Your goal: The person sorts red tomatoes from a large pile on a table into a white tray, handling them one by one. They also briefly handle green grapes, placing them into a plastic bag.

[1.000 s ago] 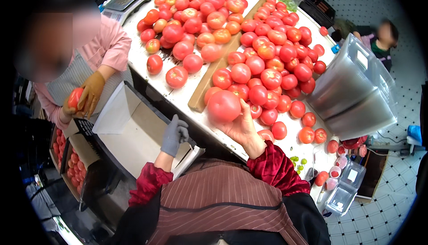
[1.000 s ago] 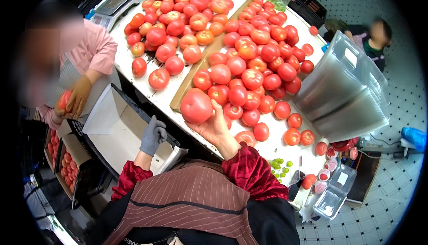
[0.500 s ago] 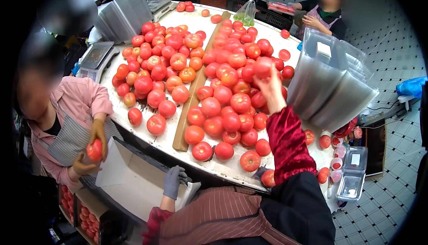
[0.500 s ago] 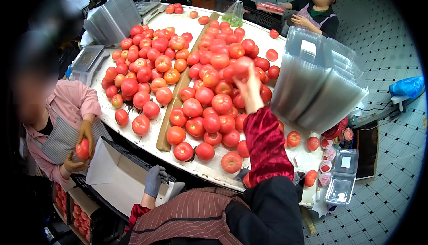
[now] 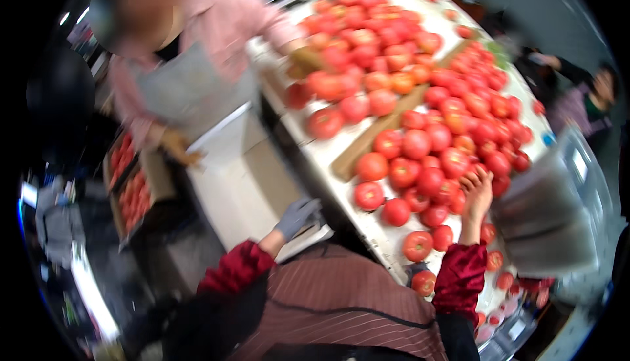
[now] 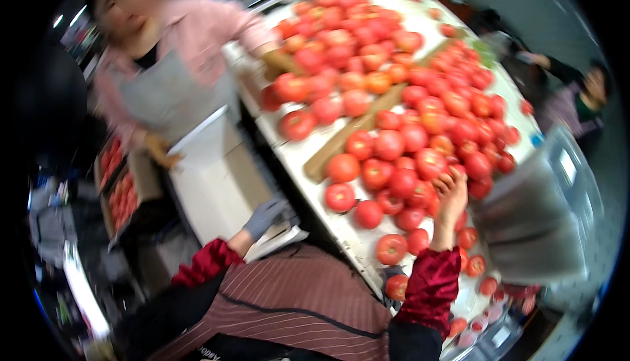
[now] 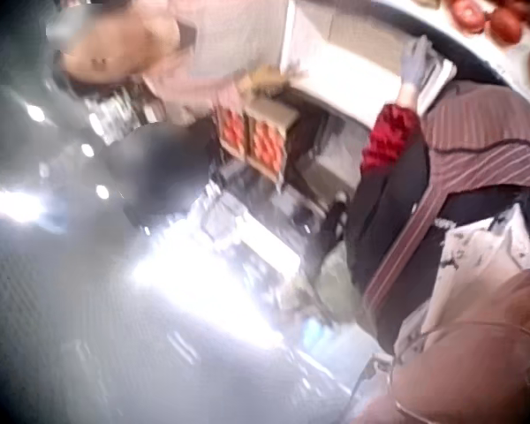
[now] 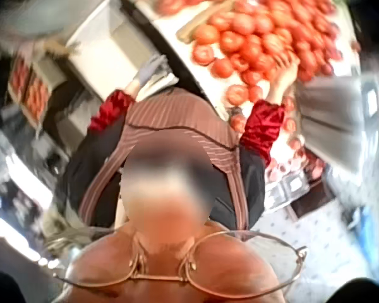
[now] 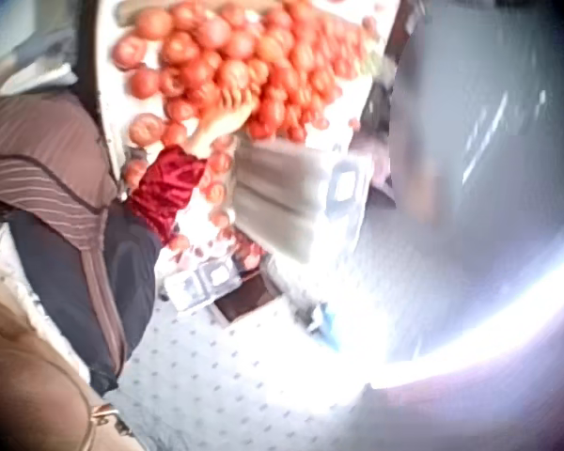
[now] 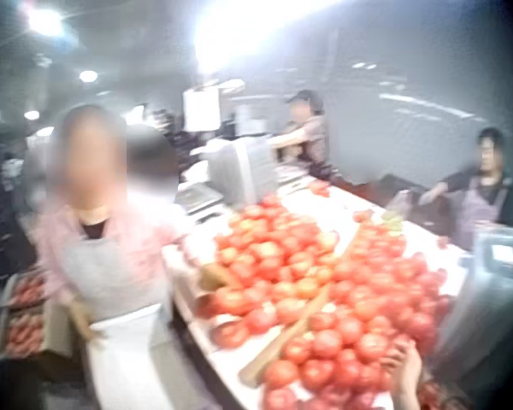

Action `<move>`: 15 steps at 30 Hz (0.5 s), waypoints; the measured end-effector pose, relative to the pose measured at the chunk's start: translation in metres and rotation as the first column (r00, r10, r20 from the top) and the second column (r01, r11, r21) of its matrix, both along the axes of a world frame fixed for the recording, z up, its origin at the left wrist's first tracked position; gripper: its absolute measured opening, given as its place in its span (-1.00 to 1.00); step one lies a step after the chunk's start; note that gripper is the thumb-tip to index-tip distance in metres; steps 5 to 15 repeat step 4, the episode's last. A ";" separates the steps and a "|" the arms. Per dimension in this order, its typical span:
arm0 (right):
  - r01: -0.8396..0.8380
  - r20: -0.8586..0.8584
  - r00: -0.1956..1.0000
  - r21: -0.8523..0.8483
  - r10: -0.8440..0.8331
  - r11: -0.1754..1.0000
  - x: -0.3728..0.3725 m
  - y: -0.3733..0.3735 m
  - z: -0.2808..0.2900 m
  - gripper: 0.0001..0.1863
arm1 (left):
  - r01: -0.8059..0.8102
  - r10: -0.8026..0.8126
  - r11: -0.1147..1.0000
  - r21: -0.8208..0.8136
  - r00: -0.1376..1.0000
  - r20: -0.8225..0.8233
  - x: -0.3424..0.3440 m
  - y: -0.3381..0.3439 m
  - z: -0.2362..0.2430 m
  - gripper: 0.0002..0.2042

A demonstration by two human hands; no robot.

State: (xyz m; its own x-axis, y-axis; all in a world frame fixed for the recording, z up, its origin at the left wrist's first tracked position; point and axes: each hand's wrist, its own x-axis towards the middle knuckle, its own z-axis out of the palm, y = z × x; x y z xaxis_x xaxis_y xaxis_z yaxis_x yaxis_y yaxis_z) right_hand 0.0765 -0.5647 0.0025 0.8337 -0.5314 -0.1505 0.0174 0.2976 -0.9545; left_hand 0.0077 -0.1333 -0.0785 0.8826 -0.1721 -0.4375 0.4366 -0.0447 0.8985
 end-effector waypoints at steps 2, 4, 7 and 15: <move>-0.170 0.071 0.982 -0.053 0.174 0.984 -0.011 0.017 -0.026 -0.53 | 0.016 -0.016 1.000 -0.006 0.988 -0.156 -0.001 -0.004 0.021 -0.70; -0.304 -0.038 0.953 -0.115 0.301 0.946 -0.014 0.055 -0.034 -0.55 | 0.097 -0.076 0.990 0.105 0.979 -0.188 -0.013 0.004 0.024 -0.69; -0.304 -0.038 0.953 -0.115 0.301 0.946 -0.014 0.055 -0.034 -0.55 | 0.097 -0.076 0.990 0.105 0.979 -0.188 -0.013 0.004 0.024 -0.69; -0.304 -0.038 0.953 -0.115 0.301 0.946 -0.014 0.055 -0.034 -0.55 | 0.097 -0.076 0.990 0.105 0.979 -0.188 -0.013 0.004 0.024 -0.69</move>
